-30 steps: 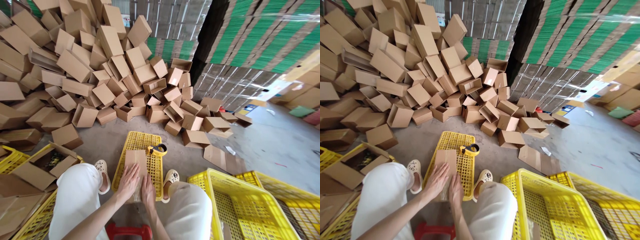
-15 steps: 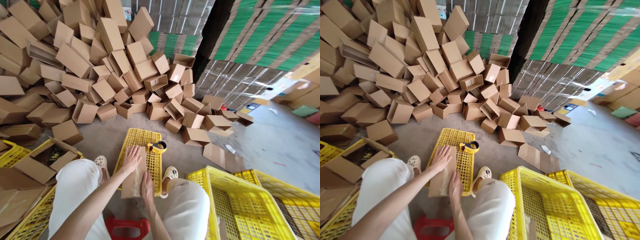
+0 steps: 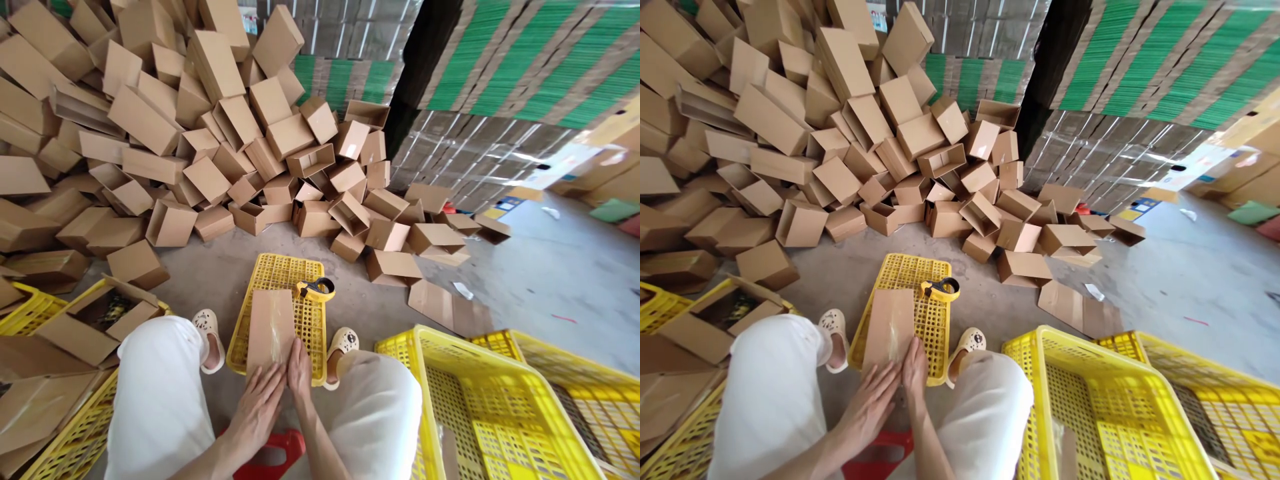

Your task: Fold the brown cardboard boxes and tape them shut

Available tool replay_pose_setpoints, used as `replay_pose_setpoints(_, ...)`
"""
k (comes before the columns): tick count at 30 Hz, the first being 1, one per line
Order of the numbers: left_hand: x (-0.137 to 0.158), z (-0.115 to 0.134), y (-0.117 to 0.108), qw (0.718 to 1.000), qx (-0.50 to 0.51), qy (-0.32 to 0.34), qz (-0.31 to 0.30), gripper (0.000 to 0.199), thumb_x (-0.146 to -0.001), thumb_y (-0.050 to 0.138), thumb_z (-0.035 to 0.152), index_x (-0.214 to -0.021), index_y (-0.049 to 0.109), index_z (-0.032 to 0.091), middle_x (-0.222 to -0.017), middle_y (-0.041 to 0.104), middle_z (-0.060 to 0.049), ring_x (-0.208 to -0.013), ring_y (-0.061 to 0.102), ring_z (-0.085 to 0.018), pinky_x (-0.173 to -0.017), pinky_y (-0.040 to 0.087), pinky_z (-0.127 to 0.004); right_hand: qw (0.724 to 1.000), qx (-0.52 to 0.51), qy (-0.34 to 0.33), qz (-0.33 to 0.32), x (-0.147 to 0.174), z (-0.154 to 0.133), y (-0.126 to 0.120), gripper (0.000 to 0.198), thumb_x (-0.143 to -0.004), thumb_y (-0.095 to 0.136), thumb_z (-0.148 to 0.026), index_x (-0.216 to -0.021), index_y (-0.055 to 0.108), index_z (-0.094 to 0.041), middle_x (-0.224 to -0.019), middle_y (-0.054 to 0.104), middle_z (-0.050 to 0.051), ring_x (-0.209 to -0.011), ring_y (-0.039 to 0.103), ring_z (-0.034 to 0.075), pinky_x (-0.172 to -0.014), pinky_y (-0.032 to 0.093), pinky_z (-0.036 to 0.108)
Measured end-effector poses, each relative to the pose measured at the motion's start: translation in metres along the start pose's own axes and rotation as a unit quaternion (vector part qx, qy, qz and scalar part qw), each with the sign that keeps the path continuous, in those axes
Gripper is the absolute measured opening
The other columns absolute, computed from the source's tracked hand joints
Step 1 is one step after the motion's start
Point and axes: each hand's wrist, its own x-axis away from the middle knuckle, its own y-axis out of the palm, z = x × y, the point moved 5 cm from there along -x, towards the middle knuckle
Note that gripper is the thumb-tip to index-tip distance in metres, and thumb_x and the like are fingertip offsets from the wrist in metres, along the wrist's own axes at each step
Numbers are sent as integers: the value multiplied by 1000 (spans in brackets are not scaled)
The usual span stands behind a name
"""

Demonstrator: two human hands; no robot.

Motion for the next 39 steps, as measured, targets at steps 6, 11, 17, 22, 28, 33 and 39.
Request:
replay_pose_setpoints(6,2,-31,-17,975,186,-109,50,28,-107,50,31,-94,75,28,-91,80,-2,-90,78,-19,-95,63,-37,1000,11,-12,0,-1,-9,-5,51,-107,32,-54,-88,72,-28,-83,79,6,-75,74,25,-70,58,35)
replay_pose_setpoints(11,-8,-55,-27,966,133,-201,91,46,-108,47,47,-74,66,24,-71,72,-3,-69,72,-19,-70,61,-30,1000,10,-4,2,-3,-6,-4,53,-107,31,-57,-92,73,-27,-85,80,8,-80,76,27,-72,58,37)
replay_pose_setpoints(17,-6,-32,-10,990,5,-129,61,55,-107,48,34,-160,45,20,-164,49,-15,-153,44,-34,-115,50,-50,1000,10,11,-7,-5,2,2,57,-107,30,-58,-106,75,-24,-103,81,13,-101,78,32,-85,59,42)
replay_pose_setpoints(22,-4,-49,10,987,2,-154,37,81,-105,54,39,-172,10,24,-177,19,-16,-162,23,-39,-120,44,-57,1000,21,0,0,-7,8,3,56,-107,31,-57,-104,76,-25,-104,82,12,-99,78,31,-84,60,41)
replay_pose_setpoints(28,-25,-81,21,980,35,-194,36,84,-104,55,39,-172,6,27,-179,9,-14,-163,16,-41,-122,41,-59,1000,23,3,3,-7,8,3,56,-106,30,-56,-102,76,-23,-104,82,13,-98,78,32,-85,60,42)
replay_pose_setpoints(33,-57,-105,23,971,43,-233,12,66,-108,48,40,-169,26,29,-179,13,-8,-165,11,-37,-129,32,-55,998,39,43,-39,-7,1,2,60,-106,25,-56,-107,74,-21,-114,80,13,-110,75,30,-95,56,40)
replay_pose_setpoints(39,-95,-133,14,962,70,-263,-28,61,-107,49,42,-166,34,34,-179,10,-6,-164,12,-38,-128,32,-58,997,45,32,-48,-7,-10,-1,57,-106,23,-55,-98,70,-25,-102,80,12,-97,76,29,-85,56,38)
